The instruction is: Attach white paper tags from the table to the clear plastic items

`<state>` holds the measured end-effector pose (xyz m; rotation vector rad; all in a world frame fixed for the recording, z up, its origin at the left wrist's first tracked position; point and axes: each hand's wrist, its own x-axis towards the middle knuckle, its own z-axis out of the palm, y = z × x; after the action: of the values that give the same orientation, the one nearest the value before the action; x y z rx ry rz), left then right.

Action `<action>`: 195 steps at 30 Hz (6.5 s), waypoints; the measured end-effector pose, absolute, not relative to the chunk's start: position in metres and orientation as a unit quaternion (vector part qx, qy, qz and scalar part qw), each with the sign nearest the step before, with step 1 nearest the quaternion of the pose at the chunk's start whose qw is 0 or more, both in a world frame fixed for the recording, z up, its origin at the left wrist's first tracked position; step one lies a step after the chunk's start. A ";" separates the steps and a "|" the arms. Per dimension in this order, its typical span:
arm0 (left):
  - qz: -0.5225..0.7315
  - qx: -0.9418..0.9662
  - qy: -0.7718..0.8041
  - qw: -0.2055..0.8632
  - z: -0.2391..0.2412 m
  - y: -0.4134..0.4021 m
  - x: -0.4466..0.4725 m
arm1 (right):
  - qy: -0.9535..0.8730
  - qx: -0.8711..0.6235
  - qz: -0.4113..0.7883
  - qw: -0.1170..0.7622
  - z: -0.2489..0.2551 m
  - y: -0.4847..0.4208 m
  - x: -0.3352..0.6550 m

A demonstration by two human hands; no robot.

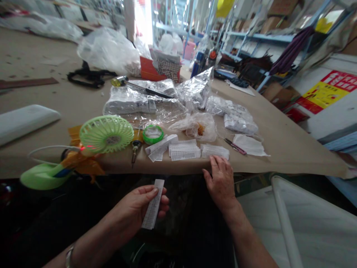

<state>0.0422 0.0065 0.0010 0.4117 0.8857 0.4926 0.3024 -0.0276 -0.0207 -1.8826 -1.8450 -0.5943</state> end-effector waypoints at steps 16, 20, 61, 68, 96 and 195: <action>0.244 0.199 0.435 0.844 0.000 0.004 0.042 | -0.689 -0.632 -0.222 0.277 -0.022 -0.017 0.324; 0.242 0.202 0.447 0.837 0.003 0.004 0.041 | -0.677 -0.613 -0.200 0.354 -0.017 -0.020 0.320; 0.202 0.232 0.361 0.880 0.014 -0.002 0.027 | -0.555 -0.458 0.527 0.453 -0.024 -0.025 0.199; 0.177 0.256 0.356 0.881 0.011 -0.007 0.027 | -0.405 -0.288 0.770 0.402 -0.033 -0.010 0.193; 0.240 0.284 0.377 0.848 -0.003 -0.003 0.017 | -0.686 -0.548 0.282 0.386 -0.016 -0.028 0.175; 0.295 0.649 0.528 0.461 -0.026 0.023 -0.015 | -0.762 -0.542 -0.141 0.324 -0.013 0.035 0.188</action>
<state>-0.0152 0.0232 -0.0265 1.5977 1.2986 0.7265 0.1883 0.0354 -0.0135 -1.4229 -1.9995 -0.3686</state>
